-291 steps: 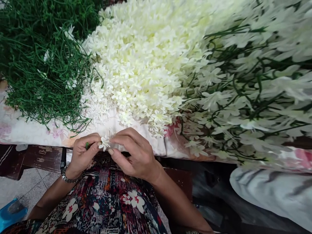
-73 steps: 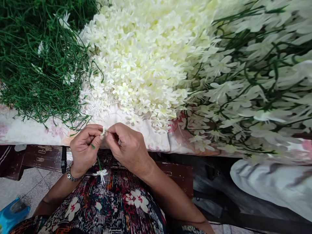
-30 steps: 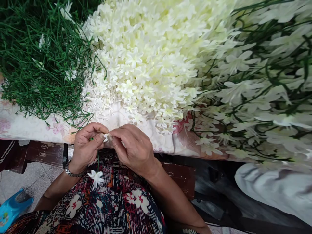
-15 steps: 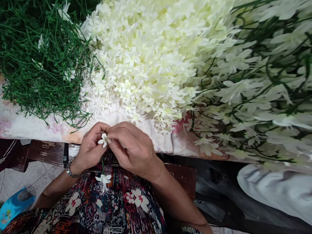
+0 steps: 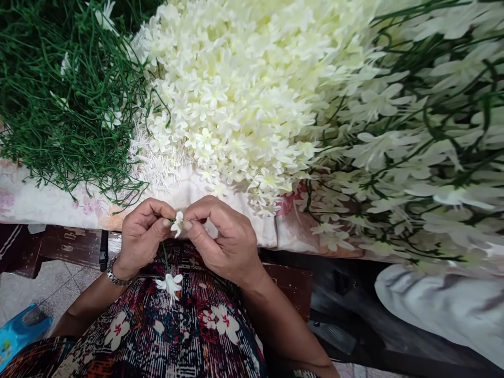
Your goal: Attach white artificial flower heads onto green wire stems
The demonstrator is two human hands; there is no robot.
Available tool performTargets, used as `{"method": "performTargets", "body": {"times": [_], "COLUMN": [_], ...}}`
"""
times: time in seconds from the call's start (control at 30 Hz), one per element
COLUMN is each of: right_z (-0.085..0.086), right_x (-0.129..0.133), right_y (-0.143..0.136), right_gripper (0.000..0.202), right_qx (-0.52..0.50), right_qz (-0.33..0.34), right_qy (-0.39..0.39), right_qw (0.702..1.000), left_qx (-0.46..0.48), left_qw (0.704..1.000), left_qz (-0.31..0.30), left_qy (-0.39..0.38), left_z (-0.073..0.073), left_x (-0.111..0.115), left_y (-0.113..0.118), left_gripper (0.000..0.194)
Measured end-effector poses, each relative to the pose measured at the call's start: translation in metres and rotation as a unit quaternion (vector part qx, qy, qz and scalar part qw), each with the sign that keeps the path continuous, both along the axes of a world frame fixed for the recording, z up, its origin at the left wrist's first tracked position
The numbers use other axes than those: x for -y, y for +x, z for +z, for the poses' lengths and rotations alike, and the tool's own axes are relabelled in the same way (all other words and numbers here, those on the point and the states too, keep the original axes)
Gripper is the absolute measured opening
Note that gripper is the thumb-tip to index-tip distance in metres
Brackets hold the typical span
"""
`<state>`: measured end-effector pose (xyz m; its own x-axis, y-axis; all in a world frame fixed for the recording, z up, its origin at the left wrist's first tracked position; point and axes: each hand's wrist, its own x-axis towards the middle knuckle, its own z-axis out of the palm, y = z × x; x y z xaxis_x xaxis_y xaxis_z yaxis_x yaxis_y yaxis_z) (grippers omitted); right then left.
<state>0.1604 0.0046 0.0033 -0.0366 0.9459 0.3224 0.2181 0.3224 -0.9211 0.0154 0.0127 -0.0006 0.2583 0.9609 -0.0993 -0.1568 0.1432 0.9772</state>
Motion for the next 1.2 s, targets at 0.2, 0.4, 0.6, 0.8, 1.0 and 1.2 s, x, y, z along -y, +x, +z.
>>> {"method": "performTargets", "body": {"times": [0.2, 0.4, 0.6, 0.8, 1.0, 1.2], "right_z": [0.005, 0.005, 0.001, -0.002, -0.007, -0.013], "right_x": [0.0, 0.0, 0.003, 0.005, 0.007, 0.009], "right_y": [-0.001, 0.0, 0.0, 0.0, -0.004, -0.007], "right_gripper": [0.013, 0.019, 0.021, 0.021, 0.022, 0.02], "right_qx": [0.088, 0.224, 0.295, 0.28, 0.235, 0.226], "right_qz": [-0.003, -0.005, -0.029, -0.024, -0.033, -0.037], "right_qy": [0.047, 0.184, 0.242, 0.208, 0.166, 0.155], "right_qw": [0.995, 0.957, 0.924, 0.937, 0.957, 0.961], "left_qx": [-0.043, -0.115, -0.152, -0.175, -0.191, -0.213], "left_qw": [0.998, 0.988, 0.978, 0.968, 0.958, 0.943], "left_qz": [0.003, 0.024, 0.043, 0.035, 0.037, 0.054], "left_qy": [0.039, 0.101, 0.134, 0.175, 0.212, 0.25], "left_z": [0.002, -0.001, -0.003, -0.005, -0.006, -0.008], "left_x": [0.001, 0.003, 0.004, 0.003, 0.003, 0.004], "left_y": [-0.002, -0.003, -0.002, -0.003, -0.002, 0.0], "left_gripper": [0.01, 0.006, 0.007, 0.007, 0.009, 0.01]}}
